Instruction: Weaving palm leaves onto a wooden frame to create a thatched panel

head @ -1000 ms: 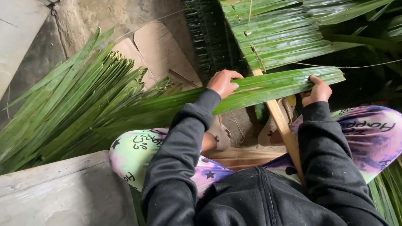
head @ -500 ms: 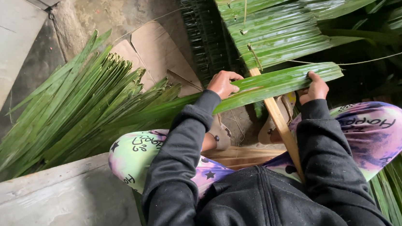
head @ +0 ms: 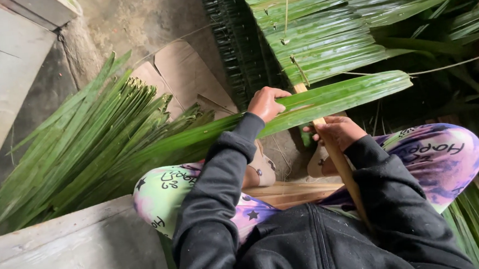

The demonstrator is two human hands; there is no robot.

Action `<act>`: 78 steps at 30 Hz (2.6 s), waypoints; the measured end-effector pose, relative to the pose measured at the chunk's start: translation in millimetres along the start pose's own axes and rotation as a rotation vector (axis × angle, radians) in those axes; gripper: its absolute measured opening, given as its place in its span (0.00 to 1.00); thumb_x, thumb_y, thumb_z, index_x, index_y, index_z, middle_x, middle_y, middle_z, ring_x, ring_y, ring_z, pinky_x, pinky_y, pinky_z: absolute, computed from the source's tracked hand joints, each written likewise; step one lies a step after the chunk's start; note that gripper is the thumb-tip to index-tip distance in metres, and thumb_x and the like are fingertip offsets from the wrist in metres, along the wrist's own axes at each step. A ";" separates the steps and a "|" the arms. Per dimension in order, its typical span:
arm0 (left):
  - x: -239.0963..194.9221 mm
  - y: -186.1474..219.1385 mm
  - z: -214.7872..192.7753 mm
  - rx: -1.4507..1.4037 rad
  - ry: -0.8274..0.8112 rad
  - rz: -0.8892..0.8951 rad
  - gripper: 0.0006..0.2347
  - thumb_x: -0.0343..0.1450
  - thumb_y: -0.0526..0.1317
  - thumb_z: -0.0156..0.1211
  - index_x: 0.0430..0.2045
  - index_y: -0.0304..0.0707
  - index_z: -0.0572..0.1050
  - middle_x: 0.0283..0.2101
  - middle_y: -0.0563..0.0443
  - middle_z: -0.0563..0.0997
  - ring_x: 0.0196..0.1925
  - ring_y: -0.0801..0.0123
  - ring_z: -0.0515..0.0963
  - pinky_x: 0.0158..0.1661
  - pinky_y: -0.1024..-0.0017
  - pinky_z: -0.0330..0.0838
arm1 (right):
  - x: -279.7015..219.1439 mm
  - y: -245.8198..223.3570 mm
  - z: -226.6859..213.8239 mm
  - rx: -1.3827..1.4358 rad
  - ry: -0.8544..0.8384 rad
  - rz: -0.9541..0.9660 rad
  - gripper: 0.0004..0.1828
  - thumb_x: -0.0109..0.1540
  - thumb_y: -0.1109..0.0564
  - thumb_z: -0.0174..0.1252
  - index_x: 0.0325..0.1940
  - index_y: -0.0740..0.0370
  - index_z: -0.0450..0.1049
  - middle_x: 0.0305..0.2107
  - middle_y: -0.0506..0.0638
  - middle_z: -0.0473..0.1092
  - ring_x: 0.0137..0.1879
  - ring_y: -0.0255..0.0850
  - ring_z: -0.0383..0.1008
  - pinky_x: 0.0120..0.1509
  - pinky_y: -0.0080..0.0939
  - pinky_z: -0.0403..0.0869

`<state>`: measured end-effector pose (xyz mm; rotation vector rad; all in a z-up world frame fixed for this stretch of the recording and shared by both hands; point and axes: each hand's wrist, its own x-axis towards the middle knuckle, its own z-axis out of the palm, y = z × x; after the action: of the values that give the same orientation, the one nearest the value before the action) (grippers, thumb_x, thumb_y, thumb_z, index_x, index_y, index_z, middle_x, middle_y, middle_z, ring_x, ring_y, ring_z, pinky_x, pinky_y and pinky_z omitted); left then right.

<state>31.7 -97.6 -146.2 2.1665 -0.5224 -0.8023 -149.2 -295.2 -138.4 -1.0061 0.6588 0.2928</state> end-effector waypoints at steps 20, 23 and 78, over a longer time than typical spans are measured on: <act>18.1 0.1 -1.6 0.121 0.033 -0.089 0.19 0.64 0.35 0.68 0.48 0.62 0.82 0.50 0.50 0.85 0.55 0.54 0.83 0.55 0.59 0.79 | 60.9 36.5 -4.5 0.098 0.108 -0.192 0.17 0.58 0.71 0.62 0.49 0.83 0.70 0.24 0.72 0.70 0.21 0.50 0.71 0.20 0.50 0.70; 18.7 0.2 1.6 0.166 0.018 -0.094 0.18 0.65 0.36 0.68 0.48 0.65 0.82 0.51 0.52 0.85 0.57 0.55 0.82 0.57 0.60 0.78 | 49.4 28.6 -0.2 0.061 0.094 -0.161 0.14 0.57 0.71 0.63 0.44 0.83 0.72 0.20 0.72 0.70 0.21 0.52 0.73 0.21 0.51 0.72; 41.3 -48.3 42.0 0.012 0.044 -0.003 0.15 0.63 0.41 0.75 0.43 0.56 0.84 0.41 0.51 0.87 0.50 0.56 0.84 0.51 0.60 0.79 | 123.7 52.9 -38.1 0.640 0.327 -0.144 0.26 0.62 0.54 0.72 0.55 0.63 0.65 0.47 0.61 0.70 0.53 0.59 0.78 0.57 0.59 0.76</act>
<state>37.9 -112.5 -220.7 2.1917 -0.5025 -0.7535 -95.2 -308.7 -266.7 -0.4793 0.8959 -0.2118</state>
